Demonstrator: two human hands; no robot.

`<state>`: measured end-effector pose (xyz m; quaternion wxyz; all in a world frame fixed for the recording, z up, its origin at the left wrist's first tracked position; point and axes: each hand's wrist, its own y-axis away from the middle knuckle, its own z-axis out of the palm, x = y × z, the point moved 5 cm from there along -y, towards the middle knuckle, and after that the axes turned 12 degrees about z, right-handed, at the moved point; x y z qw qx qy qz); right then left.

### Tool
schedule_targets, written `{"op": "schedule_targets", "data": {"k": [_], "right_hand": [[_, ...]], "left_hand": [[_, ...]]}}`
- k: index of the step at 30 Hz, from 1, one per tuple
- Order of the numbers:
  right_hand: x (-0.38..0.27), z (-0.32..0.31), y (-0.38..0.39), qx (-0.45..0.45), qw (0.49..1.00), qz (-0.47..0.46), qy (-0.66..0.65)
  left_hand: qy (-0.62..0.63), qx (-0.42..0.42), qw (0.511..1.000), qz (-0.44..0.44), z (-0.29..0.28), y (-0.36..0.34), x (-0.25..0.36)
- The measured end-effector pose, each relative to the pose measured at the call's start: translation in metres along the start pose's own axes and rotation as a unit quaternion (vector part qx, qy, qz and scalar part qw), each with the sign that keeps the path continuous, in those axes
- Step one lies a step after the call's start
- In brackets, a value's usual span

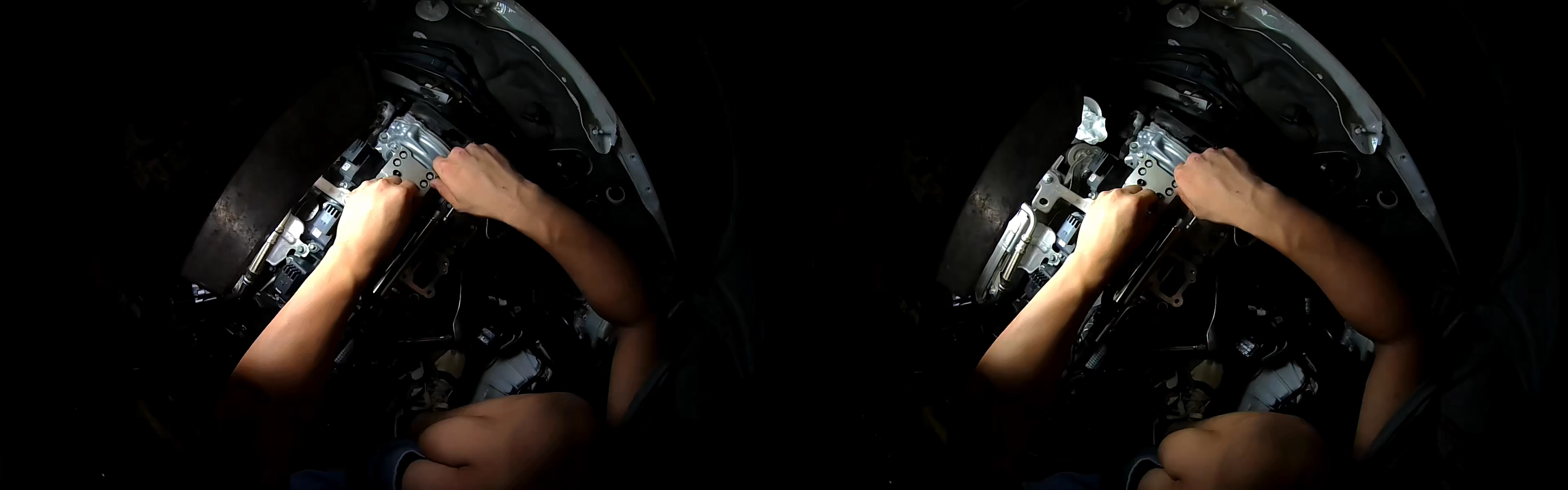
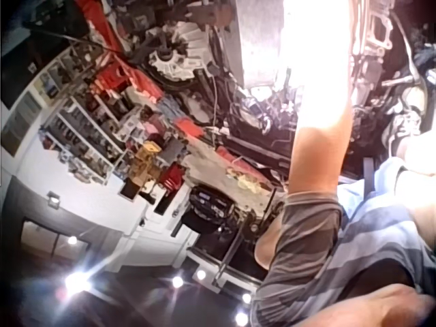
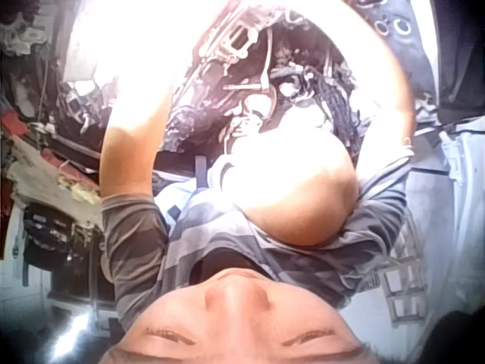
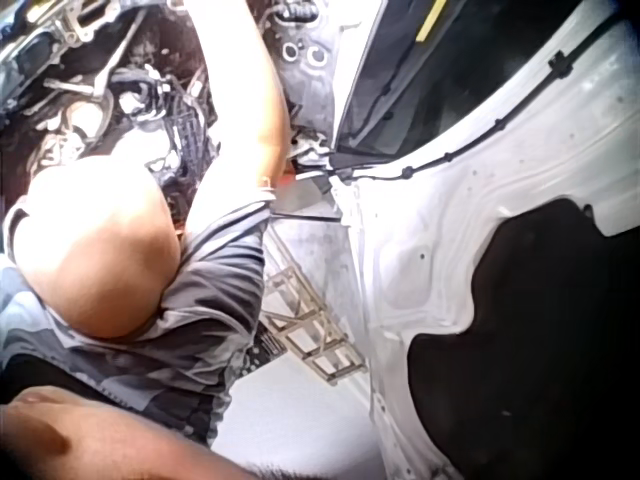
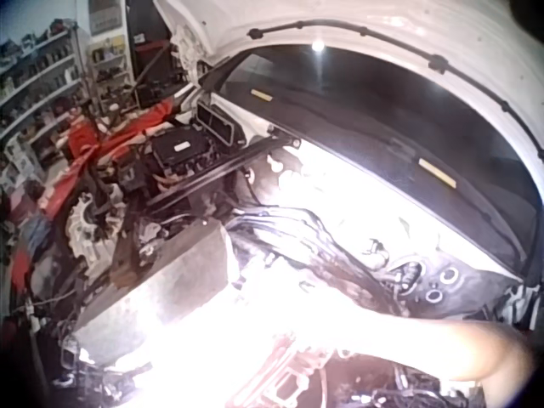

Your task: The person unbolts and removes components from a car engine using a ratchet wrench, adjusts a work light above the bay, and inserts bolts into the engine assembly by hand.

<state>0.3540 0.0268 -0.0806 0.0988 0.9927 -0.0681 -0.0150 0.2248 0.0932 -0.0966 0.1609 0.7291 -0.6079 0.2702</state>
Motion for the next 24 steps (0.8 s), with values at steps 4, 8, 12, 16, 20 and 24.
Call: {"op": "schedule_targets", "data": {"k": [4, 8, 12, 16, 20, 24], "right_hand": [[-0.01, -0.003, -0.006, -0.062, 0.998, 0.01, 0.013], [-0.013, -0.01, -0.007, -0.11, 0.994, 0.007, 0.025], [-0.015, -0.009, -0.003, 0.014, 0.999, -0.047, -0.013], [-0.001, -0.001, -0.006, -0.042, 0.999, 0.017, 0.008], [-0.005, 0.004, 0.0, -0.032, 0.999, -0.025, 0.022], [-0.022, -0.011, -0.004, -0.074, 0.996, -0.041, 0.041]], "left_hand": [[-0.028, 0.014, 0.999, 0.017, -0.008, 0.002, 0.01], [-0.017, 0.004, 0.999, 0.039, 0.002, 0.004, 0.005], [-0.043, 0.025, 0.999, 0.01, -0.007, 0.005, 0.004], [-0.058, 0.024, 0.998, 0.01, -0.004, 0.003, 0.008], [-0.027, 0.036, 0.998, 0.053, -0.006, 0.005, 0.01], [-0.025, 0.009, 0.999, 0.034, -0.003, 0.006, 0.004]]}}
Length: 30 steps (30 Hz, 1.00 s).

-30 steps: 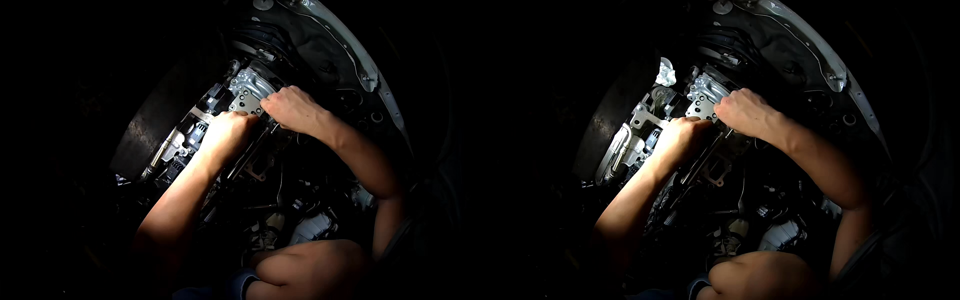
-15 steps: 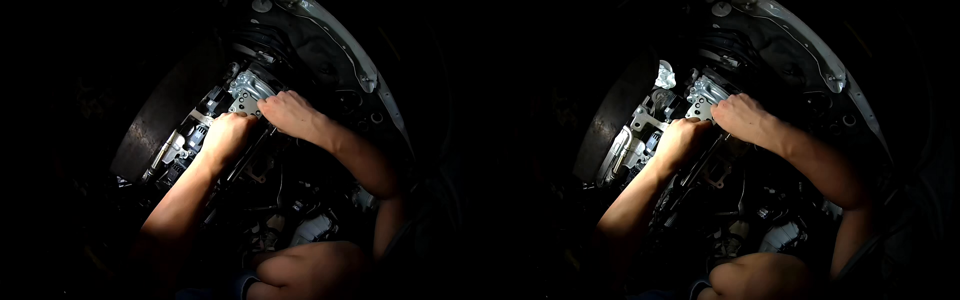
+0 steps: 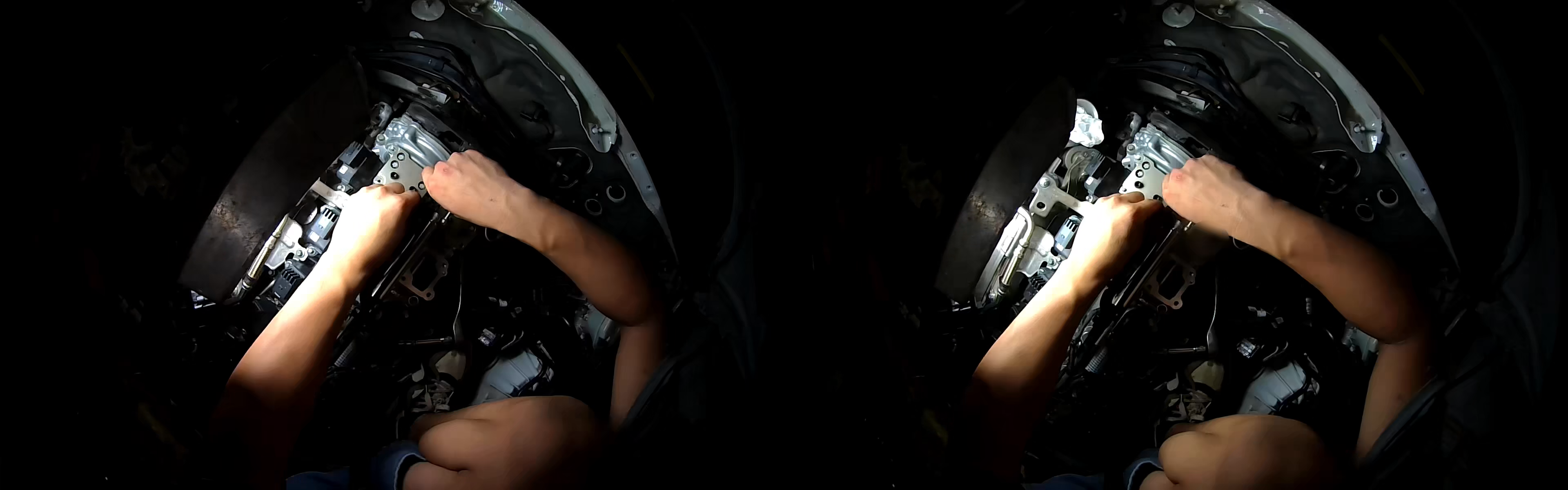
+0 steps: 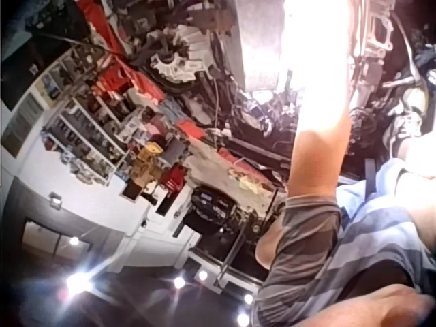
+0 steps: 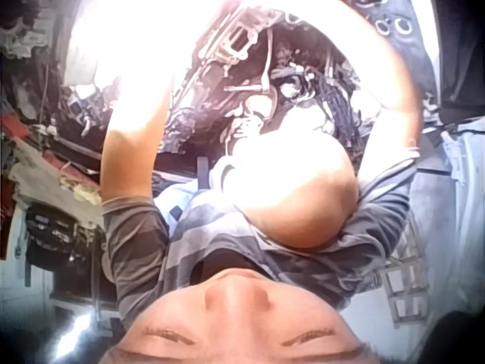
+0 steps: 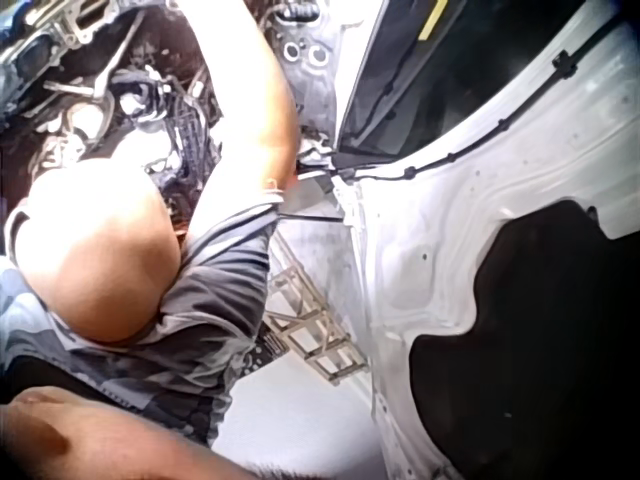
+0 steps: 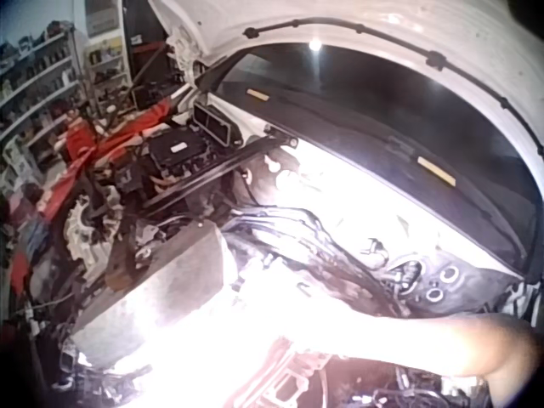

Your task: The person unbolts and removes components from a car engine using a ratchet wrench, adjusts a work light above the bay, and inserts bolts into the engine assembly by hand.

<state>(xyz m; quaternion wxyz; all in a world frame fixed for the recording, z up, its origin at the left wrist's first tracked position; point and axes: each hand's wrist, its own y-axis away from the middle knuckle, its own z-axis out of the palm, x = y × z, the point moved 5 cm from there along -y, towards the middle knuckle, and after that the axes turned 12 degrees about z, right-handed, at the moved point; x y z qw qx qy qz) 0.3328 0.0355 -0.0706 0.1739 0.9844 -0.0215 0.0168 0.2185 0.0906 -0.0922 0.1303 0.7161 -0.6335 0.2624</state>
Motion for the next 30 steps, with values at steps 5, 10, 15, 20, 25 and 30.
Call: {"op": "schedule_targets", "data": {"k": [5, 10, 15, 20, 25, 30], "right_hand": [[0.003, -0.004, 0.008, 0.096, 0.993, -0.067, 0.005], [0.018, 0.005, 0.0, 0.004, 0.999, 0.043, -0.014], [0.004, -0.004, -0.003, 0.073, 0.996, -0.03, -0.049], [0.018, 0.004, -0.001, 0.002, 0.999, 0.039, -0.035], [0.008, 0.005, -0.005, 0.01, 0.999, 0.004, 0.031], [0.019, 0.005, 0.002, -0.002, 1.0, -0.003, -0.01]], "left_hand": [[-0.046, 0.045, 0.998, -0.006, -0.003, -0.002, 0.003], [0.008, 0.036, 0.999, 0.03, 0.003, 0.0, 0.002], [-0.047, 0.019, 0.999, -0.013, -0.005, 0.003, 0.003], [-0.007, 0.029, 1.0, 0.002, 0.004, -0.002, 0.006], [-0.013, 0.001, 1.0, 0.014, -0.002, -0.001, 0.001], [-0.007, 0.052, 0.999, -0.002, 0.007, -0.007, 0.003]]}}
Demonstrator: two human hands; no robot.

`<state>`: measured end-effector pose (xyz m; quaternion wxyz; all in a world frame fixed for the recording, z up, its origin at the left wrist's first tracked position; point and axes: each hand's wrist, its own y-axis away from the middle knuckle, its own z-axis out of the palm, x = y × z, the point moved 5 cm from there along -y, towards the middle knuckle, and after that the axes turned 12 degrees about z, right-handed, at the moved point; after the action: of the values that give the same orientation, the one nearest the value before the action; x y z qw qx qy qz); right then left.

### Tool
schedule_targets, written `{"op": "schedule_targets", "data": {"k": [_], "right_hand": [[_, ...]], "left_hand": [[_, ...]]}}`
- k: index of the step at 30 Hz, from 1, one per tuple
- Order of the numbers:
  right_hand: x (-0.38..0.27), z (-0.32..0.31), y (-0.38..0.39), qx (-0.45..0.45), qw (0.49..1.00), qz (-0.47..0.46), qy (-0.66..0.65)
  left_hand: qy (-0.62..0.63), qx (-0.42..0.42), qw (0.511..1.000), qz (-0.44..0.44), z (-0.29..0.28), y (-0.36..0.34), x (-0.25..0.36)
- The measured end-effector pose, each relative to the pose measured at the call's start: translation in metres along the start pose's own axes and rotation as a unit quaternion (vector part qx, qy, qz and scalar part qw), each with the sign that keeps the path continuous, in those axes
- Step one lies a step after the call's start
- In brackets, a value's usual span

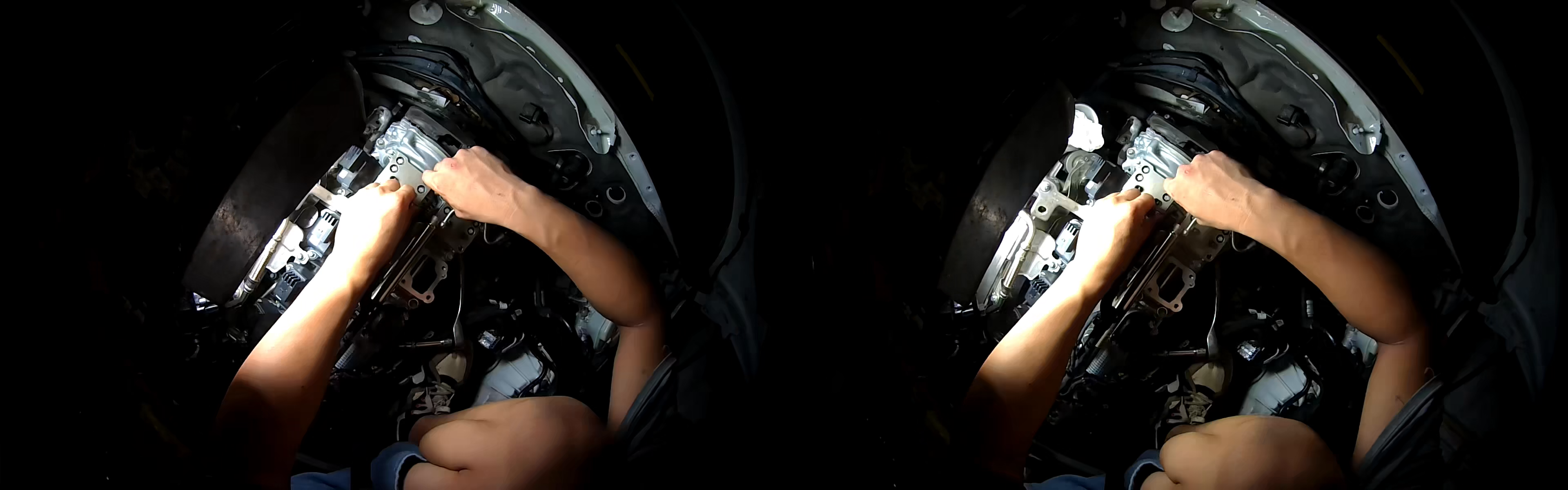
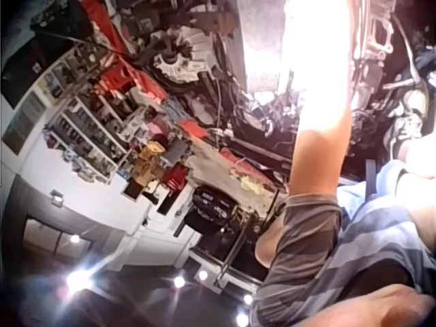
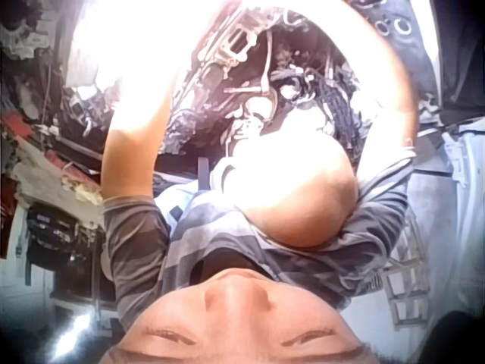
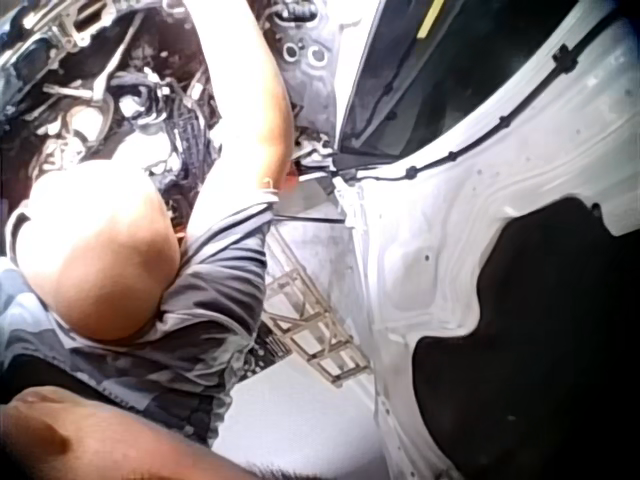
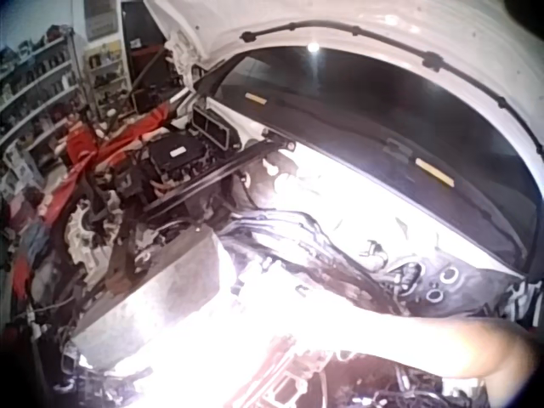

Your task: The person unbolts and removes components from a car engine using a ratchet wrench, adjusts a work light above the bay, and inserts bolts into the engine assembly by hand.

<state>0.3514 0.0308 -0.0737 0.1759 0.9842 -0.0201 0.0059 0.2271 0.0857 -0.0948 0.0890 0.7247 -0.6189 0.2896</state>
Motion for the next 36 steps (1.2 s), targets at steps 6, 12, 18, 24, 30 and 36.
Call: {"op": "schedule_targets", "data": {"k": [6, 12, 18, 24, 30, 36], "right_hand": [[-0.006, 0.0, -0.009, 0.021, 0.999, 0.024, -0.007], [-0.006, -0.004, -0.009, -0.006, 1.0, 0.023, -0.017], [-0.002, 0.0, -0.005, -0.032, 0.999, -0.001, 0.01], [-0.006, -0.003, -0.004, 0.016, 0.997, -0.063, 0.034], [-0.003, -0.003, -0.003, 0.024, 1.0, 0.01, 0.017], [0.003, 0.007, -0.001, -0.026, 0.999, 0.021, 0.018]], "left_hand": [[0.016, -0.041, 0.998, 0.051, -0.018, 0.006, 0.001], [0.005, -0.013, 1.0, -0.016, -0.016, 0.003, -0.002], [0.046, -0.035, 0.998, 0.031, -0.003, 0.006, -0.005], [0.007, -0.041, 0.999, -0.021, -0.013, 0.001, -0.002], [-0.011, -0.048, 0.999, 0.013, -0.014, 0.009, 0.0], [-0.027, -0.02, 0.999, 0.019, -0.005, 0.003, 0.002]]}}
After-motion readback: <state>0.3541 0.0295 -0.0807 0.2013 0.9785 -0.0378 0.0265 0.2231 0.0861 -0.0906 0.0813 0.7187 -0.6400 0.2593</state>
